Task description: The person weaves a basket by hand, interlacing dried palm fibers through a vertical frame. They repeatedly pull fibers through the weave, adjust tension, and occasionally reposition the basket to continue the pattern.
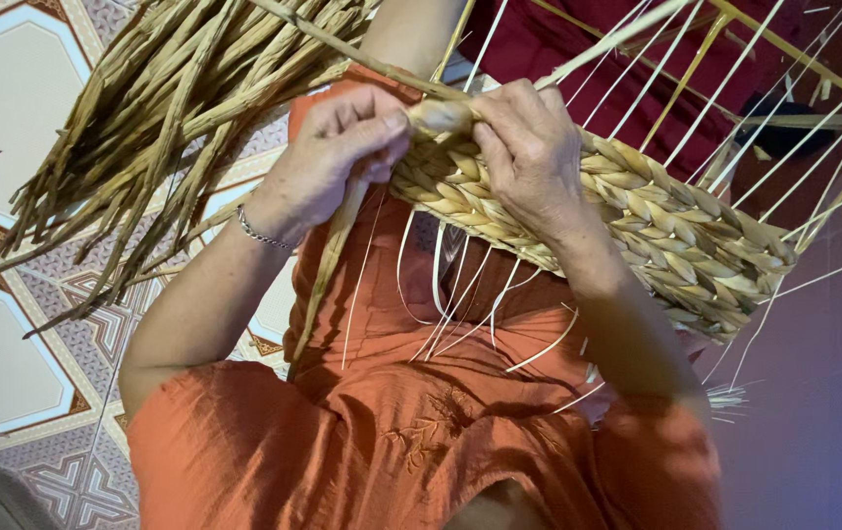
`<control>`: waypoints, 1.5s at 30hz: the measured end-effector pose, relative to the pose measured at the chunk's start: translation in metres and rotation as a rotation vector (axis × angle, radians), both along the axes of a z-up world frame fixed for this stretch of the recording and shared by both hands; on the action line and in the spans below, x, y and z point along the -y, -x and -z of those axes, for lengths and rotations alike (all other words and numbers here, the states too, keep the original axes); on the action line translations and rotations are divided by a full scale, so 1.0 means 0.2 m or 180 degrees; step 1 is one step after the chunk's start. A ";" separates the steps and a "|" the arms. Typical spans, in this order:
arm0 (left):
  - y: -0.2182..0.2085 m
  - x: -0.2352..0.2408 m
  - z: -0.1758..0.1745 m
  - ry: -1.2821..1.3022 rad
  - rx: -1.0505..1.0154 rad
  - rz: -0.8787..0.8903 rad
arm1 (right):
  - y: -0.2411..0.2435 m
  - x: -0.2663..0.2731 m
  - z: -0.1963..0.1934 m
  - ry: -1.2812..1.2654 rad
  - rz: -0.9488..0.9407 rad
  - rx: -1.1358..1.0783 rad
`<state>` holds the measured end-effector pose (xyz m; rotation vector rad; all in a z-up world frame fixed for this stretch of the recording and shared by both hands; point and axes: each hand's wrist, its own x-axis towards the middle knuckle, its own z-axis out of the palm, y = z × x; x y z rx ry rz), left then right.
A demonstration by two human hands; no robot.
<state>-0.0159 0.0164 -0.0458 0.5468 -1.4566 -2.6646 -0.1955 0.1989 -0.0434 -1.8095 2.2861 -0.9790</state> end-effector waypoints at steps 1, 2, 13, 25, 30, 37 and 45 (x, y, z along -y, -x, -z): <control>0.01 0.00 0.00 0.0161 -0.0005 -0.0136 | 0.00 0.00 -0.01 -0.0048 -0.0083 0.0052; 0.01 -0.01 0.00 0.0323 -0.0009 -0.0275 | 0.00 -0.01 -0.02 0.0037 -0.0131 0.0083; 0.02 0.01 0.00 0.5051 -0.1047 -0.0610 | -0.01 0.00 0.00 0.0114 -0.0047 0.0103; 0.08 -0.22 0.04 0.2991 -0.0754 -0.0308 | -0.02 0.00 -0.02 0.0208 0.0017 -0.0160; 0.09 -0.34 0.05 0.3819 -0.0864 -0.0777 | -0.04 0.02 -0.02 0.0303 0.0042 -0.0196; 0.15 -0.35 0.10 0.3819 -0.0697 -0.1065 | -0.04 0.02 0.01 0.0333 0.0048 -0.0232; 0.18 -0.29 0.07 0.3889 -0.0837 -0.0996 | -0.01 0.02 0.02 0.0137 -0.0015 -0.0038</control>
